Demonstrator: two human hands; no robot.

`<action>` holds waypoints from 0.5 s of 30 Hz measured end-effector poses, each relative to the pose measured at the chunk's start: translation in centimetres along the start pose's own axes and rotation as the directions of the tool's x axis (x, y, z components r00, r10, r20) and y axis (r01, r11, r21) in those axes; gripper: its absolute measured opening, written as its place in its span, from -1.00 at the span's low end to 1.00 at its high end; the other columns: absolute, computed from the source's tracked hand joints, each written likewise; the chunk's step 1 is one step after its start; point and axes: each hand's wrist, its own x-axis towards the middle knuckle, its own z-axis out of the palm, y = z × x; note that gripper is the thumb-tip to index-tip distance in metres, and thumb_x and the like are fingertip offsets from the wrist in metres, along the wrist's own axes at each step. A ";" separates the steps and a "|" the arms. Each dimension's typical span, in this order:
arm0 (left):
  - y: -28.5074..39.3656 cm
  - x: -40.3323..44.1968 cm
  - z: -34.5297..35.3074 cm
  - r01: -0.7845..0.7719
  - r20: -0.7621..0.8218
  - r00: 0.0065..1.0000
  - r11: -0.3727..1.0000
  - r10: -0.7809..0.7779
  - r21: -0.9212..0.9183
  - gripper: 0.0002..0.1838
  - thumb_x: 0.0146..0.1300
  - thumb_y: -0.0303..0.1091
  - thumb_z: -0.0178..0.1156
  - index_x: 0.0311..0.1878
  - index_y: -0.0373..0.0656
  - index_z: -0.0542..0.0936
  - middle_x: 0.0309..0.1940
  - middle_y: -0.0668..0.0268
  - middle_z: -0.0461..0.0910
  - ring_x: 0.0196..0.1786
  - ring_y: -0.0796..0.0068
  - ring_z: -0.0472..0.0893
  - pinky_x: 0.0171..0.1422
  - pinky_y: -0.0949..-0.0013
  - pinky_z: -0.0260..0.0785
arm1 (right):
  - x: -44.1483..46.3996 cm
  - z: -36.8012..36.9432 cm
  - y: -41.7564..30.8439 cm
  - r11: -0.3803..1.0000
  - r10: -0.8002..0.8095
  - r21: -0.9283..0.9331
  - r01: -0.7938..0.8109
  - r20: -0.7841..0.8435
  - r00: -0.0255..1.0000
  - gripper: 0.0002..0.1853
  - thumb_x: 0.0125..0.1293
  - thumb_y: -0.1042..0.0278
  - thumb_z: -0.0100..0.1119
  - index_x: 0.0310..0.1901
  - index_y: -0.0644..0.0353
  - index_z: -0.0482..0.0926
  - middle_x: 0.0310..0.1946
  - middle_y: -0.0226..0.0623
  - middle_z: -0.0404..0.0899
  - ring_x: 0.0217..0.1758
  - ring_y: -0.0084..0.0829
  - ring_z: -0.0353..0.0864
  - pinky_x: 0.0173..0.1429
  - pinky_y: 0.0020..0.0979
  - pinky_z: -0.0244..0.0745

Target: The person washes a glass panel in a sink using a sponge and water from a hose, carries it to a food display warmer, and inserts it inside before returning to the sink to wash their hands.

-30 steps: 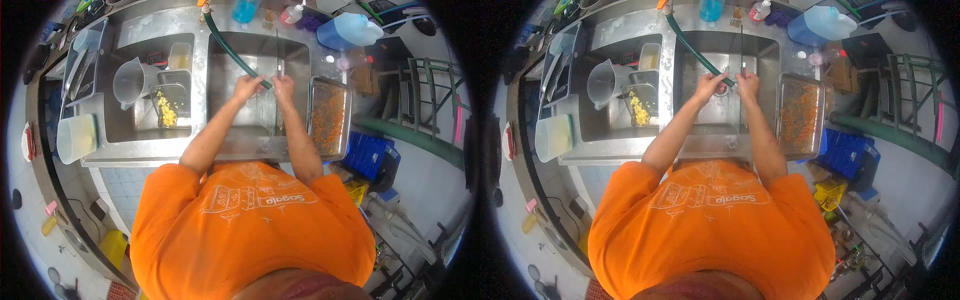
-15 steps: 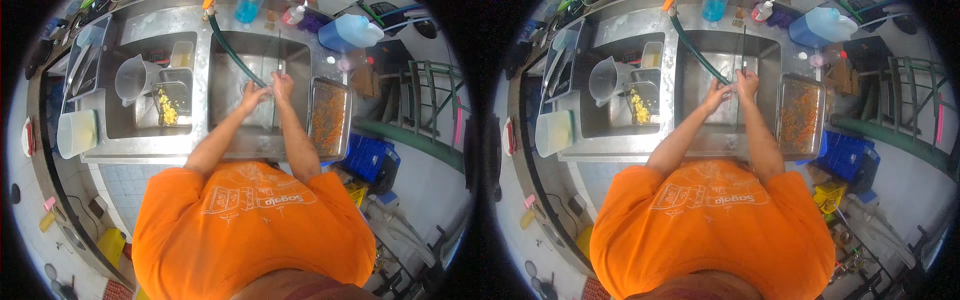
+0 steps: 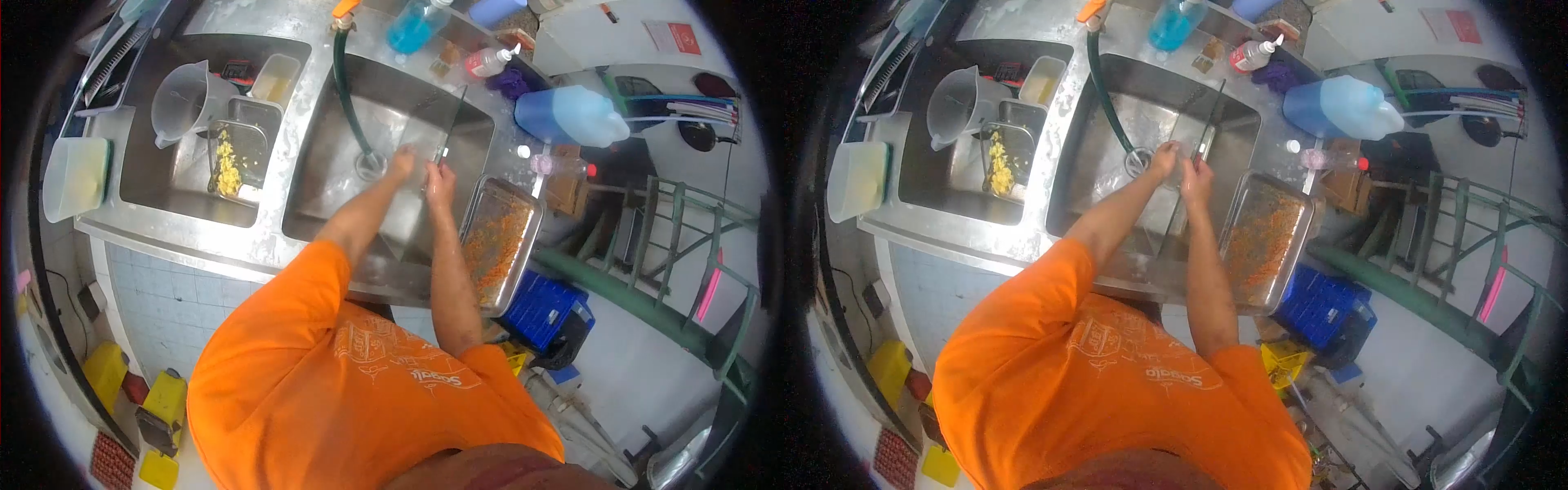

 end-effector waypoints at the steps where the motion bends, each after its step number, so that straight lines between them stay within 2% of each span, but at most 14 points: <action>1: -3.6 4.0 1.8 0.109 0.074 0.992 0.991 -0.103 -0.075 -0.42 0.46 0.00 -0.03 0.36 -0.21 0.36 0.28 0.12 0.46 0.32 0.22 0.44 0.42 0.29 0.19 | 0.1 0.0 0.2 1.000 -0.014 0.003 0.014 0.009 1.000 -0.75 0.27 0.15 0.18 -0.41 0.15 0.52 -0.62 -0.55 0.37 -0.57 -0.62 0.35 -0.49 -0.48 0.23; 2: -3.0 3.5 2.1 0.036 0.078 0.997 0.980 -0.021 -0.194 -0.42 0.46 0.01 -0.04 0.35 -0.22 0.37 0.27 0.14 0.46 0.29 0.26 0.44 0.41 0.31 0.20 | 0.2 -0.1 0.5 0.999 -0.031 0.012 0.030 0.015 0.999 -0.75 0.28 0.15 0.18 -0.41 0.15 0.52 -0.61 -0.55 0.38 -0.56 -0.62 0.35 -0.47 -0.48 0.23; 4: 1.5 0.1 1.5 -0.108 0.053 0.988 0.901 0.143 -0.421 -0.42 0.47 0.04 -0.05 0.33 -0.23 0.39 0.23 0.19 0.48 0.25 0.34 0.46 0.37 0.33 0.23 | -0.1 -0.3 0.1 0.998 -0.024 0.051 0.022 0.041 0.999 -0.67 0.30 0.11 0.17 -0.32 0.29 0.56 -0.55 -0.46 0.47 -0.45 -0.58 0.40 -0.33 -0.40 0.31; 5: 4.3 -2.4 0.8 -0.107 0.057 0.986 0.867 0.154 -0.486 -0.42 0.48 0.05 -0.06 0.33 -0.23 0.39 0.24 0.20 0.47 0.25 0.36 0.46 0.37 0.34 0.23 | -0.2 -0.2 -0.2 0.997 -0.026 0.074 0.022 0.057 0.998 -0.63 0.30 0.10 0.17 -0.28 0.35 0.58 -0.51 -0.41 0.52 -0.39 -0.55 0.42 -0.27 -0.37 0.35; 7: 8.6 -6.8 -0.5 -0.104 0.061 0.982 0.789 0.177 -0.605 -0.41 0.48 0.07 -0.07 0.32 -0.22 0.39 0.25 0.22 0.46 0.25 0.38 0.45 0.36 0.35 0.23 | -0.6 0.4 -0.5 0.973 -0.091 0.220 0.073 0.073 0.993 -0.66 0.31 0.15 0.19 -0.20 0.35 0.58 -0.46 -0.41 0.54 -0.35 -0.55 0.46 -0.21 -0.40 0.38; 8: 7.5 -6.2 -0.7 -0.034 0.123 0.984 0.802 0.133 -0.597 -0.41 0.48 0.08 -0.08 0.31 -0.22 0.40 0.22 0.22 0.48 0.23 0.38 0.46 0.35 0.34 0.24 | -0.8 0.6 -0.6 0.952 -0.125 0.291 0.098 0.078 0.989 -0.67 0.31 0.17 0.19 -0.17 0.34 0.59 -0.44 -0.40 0.56 -0.32 -0.55 0.48 -0.18 -0.41 0.40; 11: 0.4 -3.1 -1.4 0.228 0.278 0.958 0.770 -0.069 -0.595 -0.49 0.48 0.03 -0.06 0.23 -0.18 0.50 0.02 0.21 0.58 0.07 0.32 0.56 0.27 0.31 0.33 | -1.3 0.6 -0.7 0.959 -0.172 0.253 0.126 0.169 0.970 -0.69 0.28 0.27 0.22 -0.06 0.33 0.58 -0.38 -0.39 0.58 -0.29 -0.54 0.52 -0.14 -0.45 0.44; 12: -4.8 0.4 -1.8 -0.080 0.203 0.968 0.944 0.150 -0.319 -0.53 0.48 -0.01 -0.07 0.17 -0.17 0.53 -0.02 0.19 0.58 0.01 0.32 0.57 0.20 0.29 0.37 | -1.3 0.8 -1.3 0.962 -0.156 0.251 0.106 0.188 0.970 -0.70 0.27 0.30 0.22 -0.06 0.33 0.58 -0.38 -0.39 0.59 -0.30 -0.55 0.52 -0.15 -0.45 0.43; 13: -9.7 3.7 -2.2 -0.389 0.111 0.921 0.899 0.373 0.200 -0.57 0.47 -0.04 -0.08 0.12 -0.16 0.56 -0.07 0.18 0.58 -0.04 0.32 0.58 0.12 0.28 0.42 | -1.5 0.9 -2.1 0.967 -0.136 0.242 0.084 0.209 0.968 -0.72 0.26 0.32 0.23 -0.07 0.32 0.58 -0.38 -0.39 0.59 -0.30 -0.55 0.52 -0.16 -0.46 0.43; 14: -14.4 6.8 -2.7 -0.469 0.018 0.826 0.669 0.563 0.577 -0.60 0.47 -0.08 -0.08 0.06 -0.15 0.59 -0.11 0.17 0.58 -0.10 0.32 0.59 0.05 0.27 0.46 | -1.8 0.9 -2.3 0.973 -0.104 0.224 0.051 0.233 0.967 -0.73 0.26 0.34 0.23 -0.07 0.32 0.58 -0.37 -0.39 0.60 -0.31 -0.55 0.52 -0.17 -0.46 0.43; 15: -14.4 7.9 -3.6 -0.087 -0.020 0.995 0.973 0.093 0.212 -0.65 0.45 -0.15 -0.08 -0.01 -0.15 0.60 -0.14 0.15 0.59 -0.13 0.31 0.59 -0.05 0.28 0.48 | -1.8 1.0 -2.1 0.980 -0.080 0.194 0.032 0.242 0.967 -0.75 0.24 0.36 0.22 -0.10 0.32 0.58 -0.38 -0.39 0.60 -0.32 -0.56 0.52 -0.19 -0.47 0.42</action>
